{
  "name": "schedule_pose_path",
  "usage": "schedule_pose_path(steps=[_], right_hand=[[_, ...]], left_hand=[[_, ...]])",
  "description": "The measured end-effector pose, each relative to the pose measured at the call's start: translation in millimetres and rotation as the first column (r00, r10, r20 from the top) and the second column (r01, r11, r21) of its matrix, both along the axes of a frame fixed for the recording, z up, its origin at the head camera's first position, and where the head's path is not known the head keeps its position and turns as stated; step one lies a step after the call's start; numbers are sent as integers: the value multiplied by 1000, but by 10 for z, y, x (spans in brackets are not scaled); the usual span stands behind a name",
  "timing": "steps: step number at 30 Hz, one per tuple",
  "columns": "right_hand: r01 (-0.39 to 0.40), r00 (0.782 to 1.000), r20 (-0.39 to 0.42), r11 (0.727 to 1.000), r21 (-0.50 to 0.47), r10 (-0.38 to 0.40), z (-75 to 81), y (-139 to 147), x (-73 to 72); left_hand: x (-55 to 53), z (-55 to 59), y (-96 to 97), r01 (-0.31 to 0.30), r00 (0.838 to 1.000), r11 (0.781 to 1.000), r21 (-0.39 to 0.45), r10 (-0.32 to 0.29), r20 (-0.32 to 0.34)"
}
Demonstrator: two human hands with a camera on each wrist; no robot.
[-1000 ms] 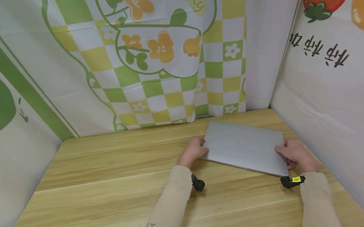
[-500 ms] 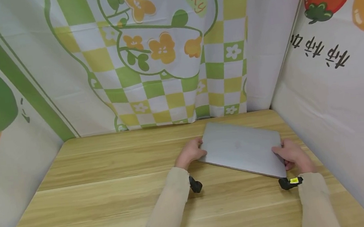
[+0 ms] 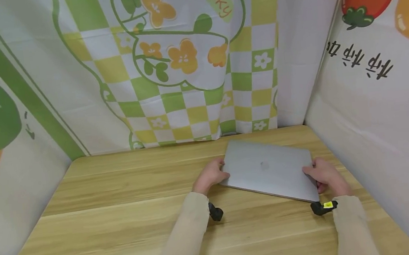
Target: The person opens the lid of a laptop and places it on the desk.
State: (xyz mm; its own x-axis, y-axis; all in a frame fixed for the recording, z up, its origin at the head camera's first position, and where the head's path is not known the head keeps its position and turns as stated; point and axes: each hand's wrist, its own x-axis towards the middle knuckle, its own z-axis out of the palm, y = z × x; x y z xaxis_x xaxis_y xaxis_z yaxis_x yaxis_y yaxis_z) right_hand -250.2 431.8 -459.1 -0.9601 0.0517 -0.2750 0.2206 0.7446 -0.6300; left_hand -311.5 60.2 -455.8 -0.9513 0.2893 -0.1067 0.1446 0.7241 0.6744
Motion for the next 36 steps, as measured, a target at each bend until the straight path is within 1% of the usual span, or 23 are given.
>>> schedule_pose_path(steps=[6,10,15,21,26,32,36], right_hand=[[0,1000,4,1000,9,0,17,-36,-22],[-3,1000,13,1000,10,3,28,-37,-45],[-9,1000,26,1000,16,9,35,-18,-48],[-12,1000,23,1000,23,12,38,-32,-9],[-19,999,28,1000,22,19,12,-82,20],[-13,1000,28,1000,7,12,16,-161,-3],[-8,999,33,1000,-6,8,13,-190,-6]], left_hand=[[-1,2,-32,-1,1000,1000,0,1,9],[-5,11,-47,-7,1000,1000,15,7,13],[-3,17,-43,2,1000,1000,-2,-2,8],[2,21,-42,19,1000,999,-29,-19,7],[29,2,-102,17,1000,999,-32,-17,23],[23,-7,-193,18,1000,999,-27,-18,13],[33,4,-225,12,1000,1000,-24,-12,20]])
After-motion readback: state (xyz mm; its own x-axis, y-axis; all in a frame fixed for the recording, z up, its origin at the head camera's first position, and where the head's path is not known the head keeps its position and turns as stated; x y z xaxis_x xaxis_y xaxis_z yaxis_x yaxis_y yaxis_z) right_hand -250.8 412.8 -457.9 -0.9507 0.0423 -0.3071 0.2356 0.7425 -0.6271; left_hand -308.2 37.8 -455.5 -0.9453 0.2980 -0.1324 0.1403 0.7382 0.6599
